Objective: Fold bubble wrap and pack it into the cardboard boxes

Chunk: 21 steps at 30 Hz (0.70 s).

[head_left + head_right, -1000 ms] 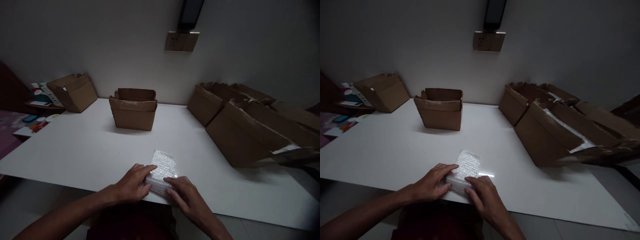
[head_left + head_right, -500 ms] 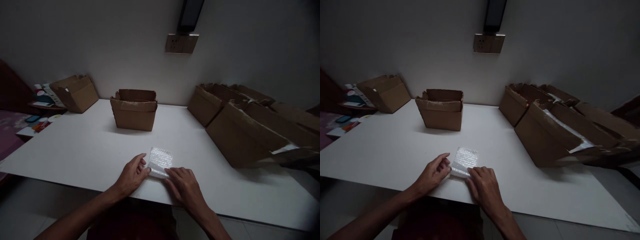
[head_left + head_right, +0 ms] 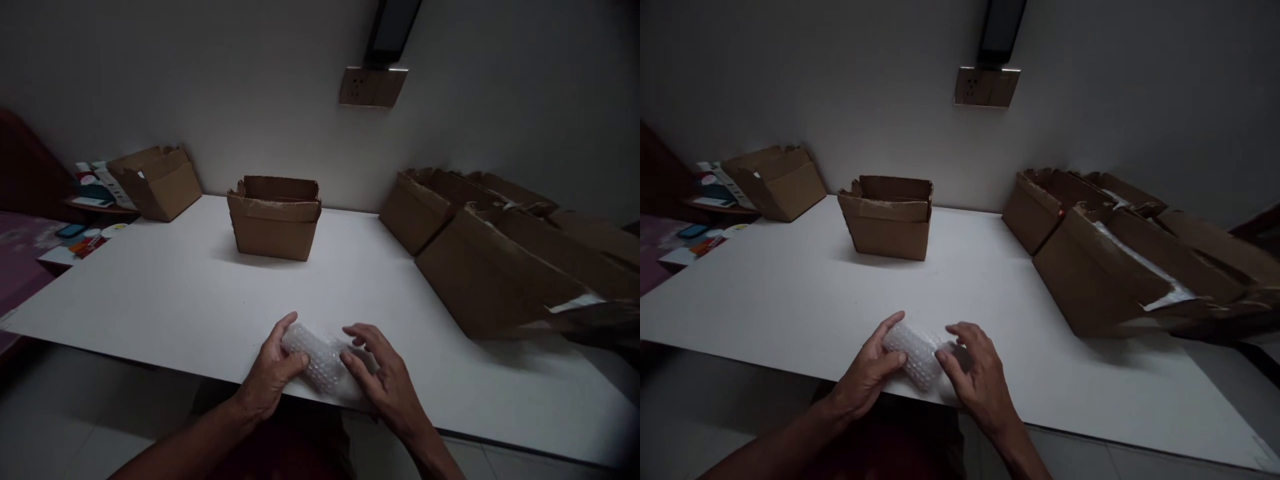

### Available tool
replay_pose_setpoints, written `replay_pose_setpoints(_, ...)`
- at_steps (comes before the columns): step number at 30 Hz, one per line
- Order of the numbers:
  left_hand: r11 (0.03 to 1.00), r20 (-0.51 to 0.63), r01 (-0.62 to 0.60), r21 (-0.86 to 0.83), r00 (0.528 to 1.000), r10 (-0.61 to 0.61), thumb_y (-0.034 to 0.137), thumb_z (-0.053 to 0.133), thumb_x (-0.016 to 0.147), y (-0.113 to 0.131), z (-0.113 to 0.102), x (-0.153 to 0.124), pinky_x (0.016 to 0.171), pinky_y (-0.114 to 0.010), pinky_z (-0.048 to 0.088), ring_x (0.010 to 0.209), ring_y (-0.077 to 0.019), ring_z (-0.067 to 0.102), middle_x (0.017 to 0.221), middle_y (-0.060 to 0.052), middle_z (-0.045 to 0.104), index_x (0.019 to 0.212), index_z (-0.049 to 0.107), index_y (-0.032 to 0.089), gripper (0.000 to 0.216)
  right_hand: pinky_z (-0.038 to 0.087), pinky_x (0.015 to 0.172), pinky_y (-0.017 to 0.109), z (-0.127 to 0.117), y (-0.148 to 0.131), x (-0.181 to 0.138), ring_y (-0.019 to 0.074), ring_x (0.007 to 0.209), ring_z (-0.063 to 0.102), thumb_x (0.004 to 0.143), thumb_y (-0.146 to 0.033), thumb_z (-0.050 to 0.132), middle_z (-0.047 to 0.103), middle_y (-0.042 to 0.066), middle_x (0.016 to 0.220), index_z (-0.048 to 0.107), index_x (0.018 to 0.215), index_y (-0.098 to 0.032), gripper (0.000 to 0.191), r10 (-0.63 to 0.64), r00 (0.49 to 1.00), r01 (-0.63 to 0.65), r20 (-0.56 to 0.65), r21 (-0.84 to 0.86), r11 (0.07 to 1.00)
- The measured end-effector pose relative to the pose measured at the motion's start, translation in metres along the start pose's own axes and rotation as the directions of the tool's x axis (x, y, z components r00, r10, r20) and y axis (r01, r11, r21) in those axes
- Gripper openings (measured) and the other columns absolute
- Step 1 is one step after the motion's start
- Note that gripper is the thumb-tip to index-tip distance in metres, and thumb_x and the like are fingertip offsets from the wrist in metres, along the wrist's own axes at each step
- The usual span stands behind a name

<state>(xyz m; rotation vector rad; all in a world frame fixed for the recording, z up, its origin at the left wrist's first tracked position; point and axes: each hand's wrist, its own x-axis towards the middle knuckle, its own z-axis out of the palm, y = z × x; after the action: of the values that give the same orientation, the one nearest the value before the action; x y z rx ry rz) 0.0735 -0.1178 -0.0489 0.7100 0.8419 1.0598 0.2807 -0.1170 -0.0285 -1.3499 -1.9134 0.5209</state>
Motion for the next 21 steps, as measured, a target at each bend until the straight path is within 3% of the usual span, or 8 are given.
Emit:
replay_pose_setpoints(3,0.99,0.051,-0.069,0.12,0.997,0.064,0.031,0.075,0.074,0.003,0.001,-0.003,0.089,-0.034,0.051,0.094,-0.0191,0.063,0.118,-0.009,0.062,0.151,0.029,0.021,0.091,0.056,0.087,0.038,0.004,0.005,0.003,0.027,0.11,0.065,0.085,-0.054,0.066,0.064,0.013,0.131,0.058,0.131,-0.022,0.056,-0.006,0.997,0.0,0.076,0.076,0.997)
replay_pose_setpoints(8,0.843,0.141,-0.292,0.451,0.956,0.256,0.032,0.07,0.08,0.021,-0.009,0.008,0.086,-0.033,0.053,0.095,-0.0192,0.062,0.112,-0.008,0.06,0.147,0.035,0.021,0.076,0.056,0.075,0.032,0.014,0.008,0.008,0.0222,0.082,0.07,0.09,-0.049,0.059,0.075,0.007,0.096,0.07,0.106,-0.021,0.034,0.037,0.985,-0.052,0.166,0.087,0.995)
replay_pose_setpoints(10,0.597,0.198,-0.496,0.63,0.846,0.495,0.03,0.067,0.084,0.045,-0.014,0.024,0.097,-0.038,0.049,0.108,-0.0223,0.06,0.119,-0.01,0.06,0.142,0.043,0.022,0.064,0.056,0.078,0.032,0.011,0.012,0.009,0.0221,0.083,0.07,0.092,-0.049,0.056,0.076,0.007,0.097,0.07,0.109,-0.021,0.036,0.072,0.991,-0.081,0.115,0.077,0.994)
replay_pose_setpoints(12,0.219,0.319,-0.603,0.767,0.655,0.686,0.025,0.064,0.087,0.079,-0.018,0.048,0.106,-0.044,0.044,0.121,-0.0253,0.055,0.129,-0.012,0.058,0.135,0.05,0.023,0.05,0.057,0.078,0.03,0.005,0.017,0.008,0.0221,0.086,0.071,0.093,-0.05,0.053,0.076,0.008,0.104,0.069,0.114,-0.021,0.04,0.118,0.986,-0.128,0.118,0.081,0.988)
replay_pose_setpoints(14,-0.116,0.447,-0.557,0.822,0.506,0.738,0.019,0.06,0.086,0.117,-0.02,0.079,0.112,-0.048,0.037,0.133,-0.0293,0.047,0.137,-0.015,0.055,0.13,0.055,0.019,0.044,0.057,0.077,0.028,-0.001,0.024,0.005,0.022,0.088,0.072,0.095,-0.052,0.05,0.076,0.008,0.11,0.067,0.12,-0.021,0.043,0.147,0.979,-0.16,0.141,0.09,0.983)
replay_pose_setpoints(15,-0.23,0.474,-0.484,0.844,0.475,0.741,0.016,0.059,0.085,0.136,-0.021,0.095,0.115,-0.051,0.034,0.14,-0.0317,0.04,0.141,-0.017,0.052,0.129,0.056,0.017,0.045,0.058,0.078,0.027,-0.003,0.027,0.003,0.0221,0.09,0.073,0.095,-0.052,0.049,0.075,0.008,0.113,0.067,0.122,-0.021,0.045,0.156,0.978,-0.17,0.14,0.095,0.981)
replay_pose_setpoints(18,-0.393,0.481,-0.278,0.877,0.51,0.713,0.01,0.057,0.081,0.182,-0.022,0.138,0.117,-0.058,0.025,0.138,-0.0347,0.044,0.133,-0.018,0.061,0.12,0.061,0.014,0.04,0.057,0.087,0.028,-0.007,0.037,-0.004,0.0228,0.098,0.072,0.096,-0.053,0.047,0.074,0.008,0.119,0.066,0.125,-0.022,0.047,0.185,0.973,-0.197,0.135,0.085,0.977)
replay_pose_setpoints(21,-0.433,0.486,-0.239,0.869,0.573,0.66,0.007,0.054,0.078,0.203,-0.023,0.156,0.114,-0.055,0.031,0.102,-0.0274,0.067,0.096,-0.008,0.073,0.094,0.066,0.017,0.022,0.057,0.089,0.026,-0.014,0.045,-0.007,0.0236,0.103,0.072,0.095,-0.054,0.048,0.074,0.008,0.12,0.068,0.123,-0.022,0.047,0.217,0.971,-0.223,0.099,0.05,0.974)
